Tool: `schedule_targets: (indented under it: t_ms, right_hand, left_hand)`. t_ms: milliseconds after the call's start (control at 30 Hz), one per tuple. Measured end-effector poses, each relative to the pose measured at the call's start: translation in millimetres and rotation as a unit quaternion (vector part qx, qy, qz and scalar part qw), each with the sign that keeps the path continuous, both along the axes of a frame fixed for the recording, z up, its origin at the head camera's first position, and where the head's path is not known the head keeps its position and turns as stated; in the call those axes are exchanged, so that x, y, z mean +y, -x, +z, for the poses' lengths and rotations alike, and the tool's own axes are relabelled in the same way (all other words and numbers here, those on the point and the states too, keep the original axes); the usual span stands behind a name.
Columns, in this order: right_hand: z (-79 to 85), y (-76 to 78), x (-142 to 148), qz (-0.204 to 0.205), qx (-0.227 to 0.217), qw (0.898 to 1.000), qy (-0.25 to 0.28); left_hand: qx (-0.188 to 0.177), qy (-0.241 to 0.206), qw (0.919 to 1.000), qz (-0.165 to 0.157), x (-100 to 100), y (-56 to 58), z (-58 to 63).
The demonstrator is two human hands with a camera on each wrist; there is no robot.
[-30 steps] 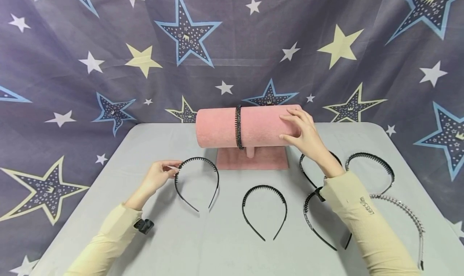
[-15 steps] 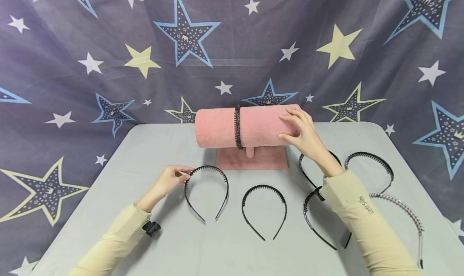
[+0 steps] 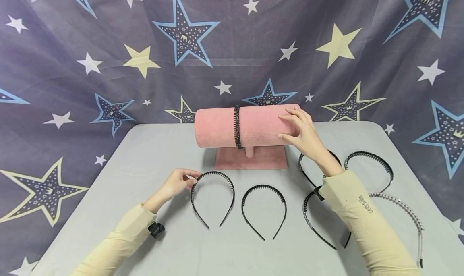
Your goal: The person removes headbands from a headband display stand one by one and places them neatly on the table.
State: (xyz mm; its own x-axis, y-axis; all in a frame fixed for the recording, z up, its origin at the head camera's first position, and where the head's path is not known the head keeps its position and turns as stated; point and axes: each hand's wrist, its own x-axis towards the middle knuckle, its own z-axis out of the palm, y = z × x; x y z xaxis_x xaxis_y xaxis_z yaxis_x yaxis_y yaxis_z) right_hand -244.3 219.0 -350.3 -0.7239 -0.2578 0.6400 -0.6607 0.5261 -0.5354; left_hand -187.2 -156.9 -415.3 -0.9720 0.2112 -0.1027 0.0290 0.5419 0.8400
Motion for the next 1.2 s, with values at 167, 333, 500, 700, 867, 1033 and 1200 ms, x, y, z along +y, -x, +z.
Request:
schedule_targets:
  t_ms: [167, 333, 500, 700, 867, 1033, 1200]
  right_hand:
    - [-0.3, 0.5, 0.0, 0.000, 0.005, 1.000, 0.002]
    - [-0.5, 0.2, 0.3, 0.001, 0.004, 1.000, 0.002]
    - [-1.0, 0.4, 0.2, 0.001, 0.002, 1.000, 0.002]
    - [-1.6, 0.9, 0.0, 0.003, 0.008, 1.000, 0.001]
    - [-1.5, 0.9, -0.3, 0.002, 0.011, 1.000, 0.000]
    - [-1.3, 1.1, -0.5, 0.003, 0.012, 1.000, 0.000]
    - [-0.8, -0.1, -0.4, 0.003, 0.007, 1.000, 0.002]
  left_hand:
    - [-0.004, 0.009, 0.9999, -0.009, 2.2, 0.7, -1.8]
    - [-0.001, 0.025, 0.9996, -0.011, 4.0, 1.4, -5.8]
    - [-0.004, 0.033, 0.9993, -0.016, 5.7, 2.7, -9.5]
    - [0.000, 0.034, 0.9987, -0.038, 6.4, 4.4, -12.5]
    - [-0.003, 0.031, 0.9986, -0.043, 7.8, 4.8, -15.8]
    - [-0.003, 0.037, 0.9984, -0.042, 8.9, 5.1, -18.3]
    - [0.000, 0.046, 0.9981, -0.041, 9.2, 5.4, -19.3]
